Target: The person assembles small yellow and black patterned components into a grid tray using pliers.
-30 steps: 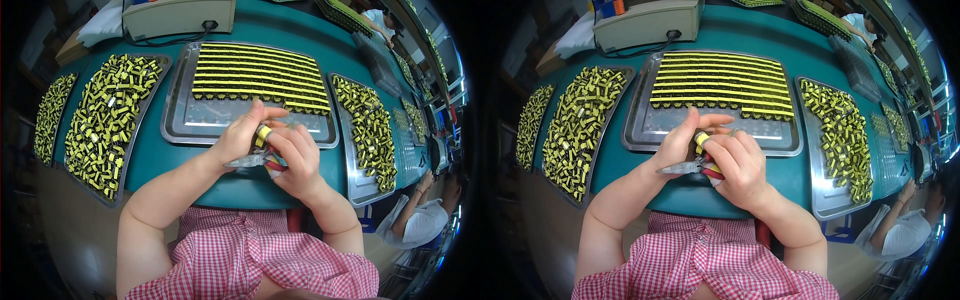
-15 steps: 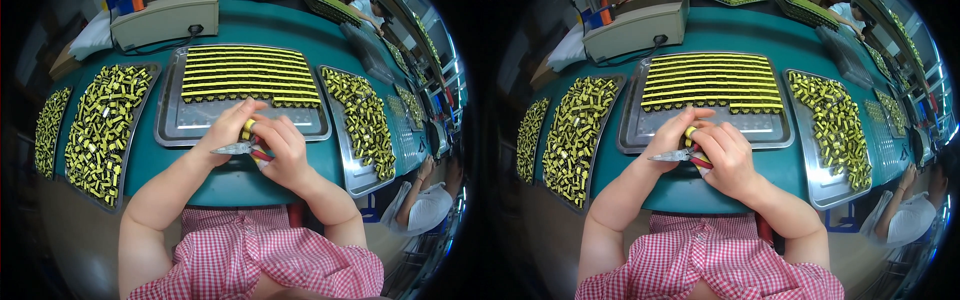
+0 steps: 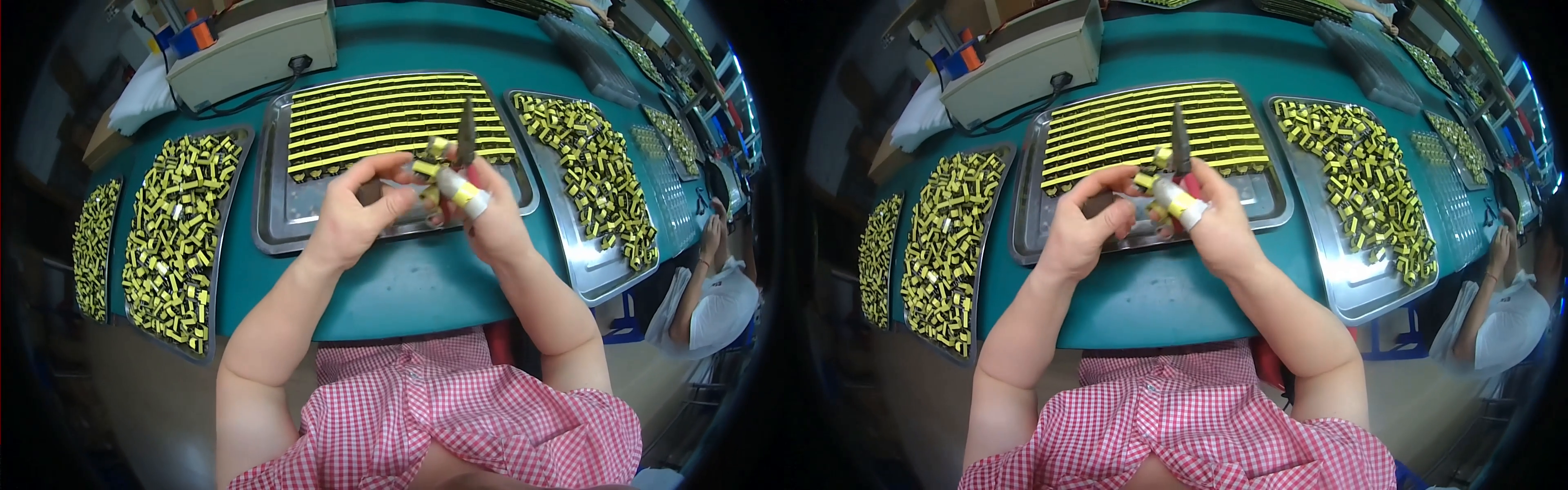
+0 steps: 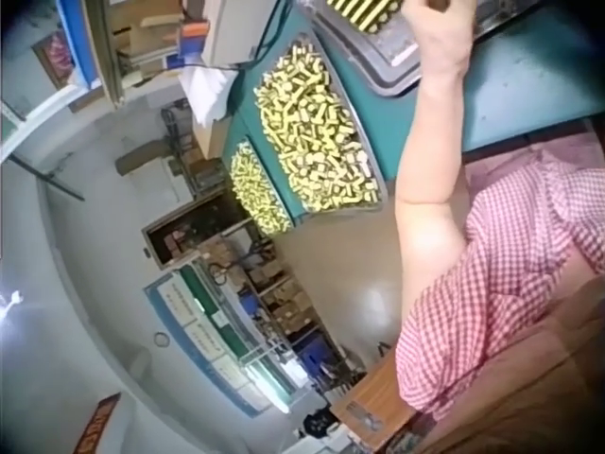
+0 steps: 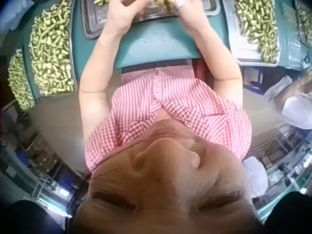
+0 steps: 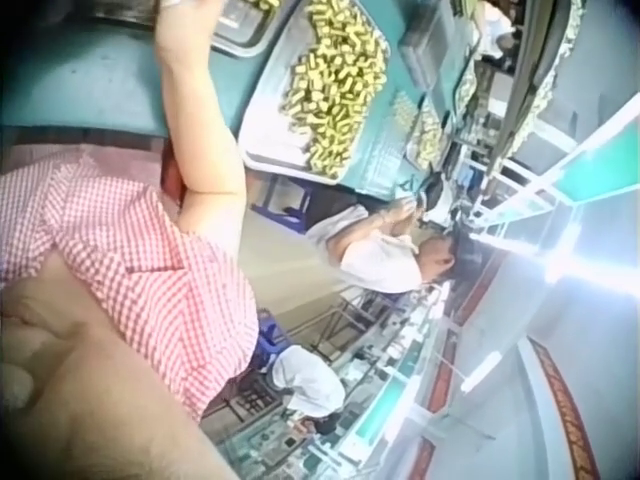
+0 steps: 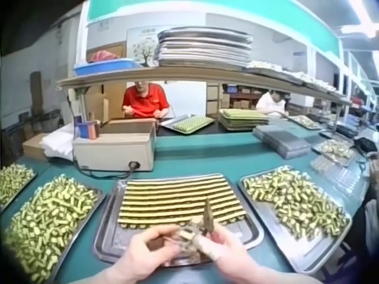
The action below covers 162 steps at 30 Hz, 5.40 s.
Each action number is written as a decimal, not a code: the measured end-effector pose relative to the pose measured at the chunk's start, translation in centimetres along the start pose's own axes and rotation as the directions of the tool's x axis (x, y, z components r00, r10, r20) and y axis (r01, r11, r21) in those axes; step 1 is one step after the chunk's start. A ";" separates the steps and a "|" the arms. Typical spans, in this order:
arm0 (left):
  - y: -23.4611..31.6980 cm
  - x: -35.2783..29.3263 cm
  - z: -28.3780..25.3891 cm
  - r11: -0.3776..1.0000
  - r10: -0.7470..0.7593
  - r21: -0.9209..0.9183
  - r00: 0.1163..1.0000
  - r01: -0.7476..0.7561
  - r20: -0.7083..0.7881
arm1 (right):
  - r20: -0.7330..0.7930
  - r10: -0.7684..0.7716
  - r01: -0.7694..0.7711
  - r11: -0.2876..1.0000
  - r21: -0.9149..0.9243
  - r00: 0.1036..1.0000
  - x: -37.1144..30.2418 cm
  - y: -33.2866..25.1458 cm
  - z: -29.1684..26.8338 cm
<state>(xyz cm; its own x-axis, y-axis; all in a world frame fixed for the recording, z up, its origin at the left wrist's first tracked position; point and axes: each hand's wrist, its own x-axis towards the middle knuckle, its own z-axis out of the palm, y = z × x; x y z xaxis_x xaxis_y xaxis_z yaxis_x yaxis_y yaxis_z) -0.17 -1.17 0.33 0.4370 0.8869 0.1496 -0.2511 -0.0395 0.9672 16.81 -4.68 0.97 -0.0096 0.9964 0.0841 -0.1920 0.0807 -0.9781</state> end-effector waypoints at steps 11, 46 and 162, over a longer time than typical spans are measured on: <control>0.5 0.7 -1.0 0.978 0.046 -0.195 0.984 -0.080 -0.171 | -0.134 0.096 -0.072 0.982 0.176 0.986 1.0 -1.6 -1.0; -3.9 5.6 2.7 -0.058 0.355 0.966 0.899 -0.252 0.256 | -0.367 -0.493 0.343 0.849 -0.402 0.789 1.3 -2.5 -3.0; 0.2 0.8 -1.6 0.927 0.005 -0.372 0.992 -0.052 -0.127 | 0.123 -0.527 0.337 0.334 -0.880 0.841 0.3 -1.0 0.0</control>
<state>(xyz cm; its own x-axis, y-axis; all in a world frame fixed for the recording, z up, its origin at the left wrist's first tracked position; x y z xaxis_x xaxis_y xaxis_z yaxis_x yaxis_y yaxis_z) -1.24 0.30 0.29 0.3224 0.9381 0.1270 -0.5766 0.0882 0.8123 17.05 -4.43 1.99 -0.0272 0.7925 0.6093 0.7964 0.3856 -0.4660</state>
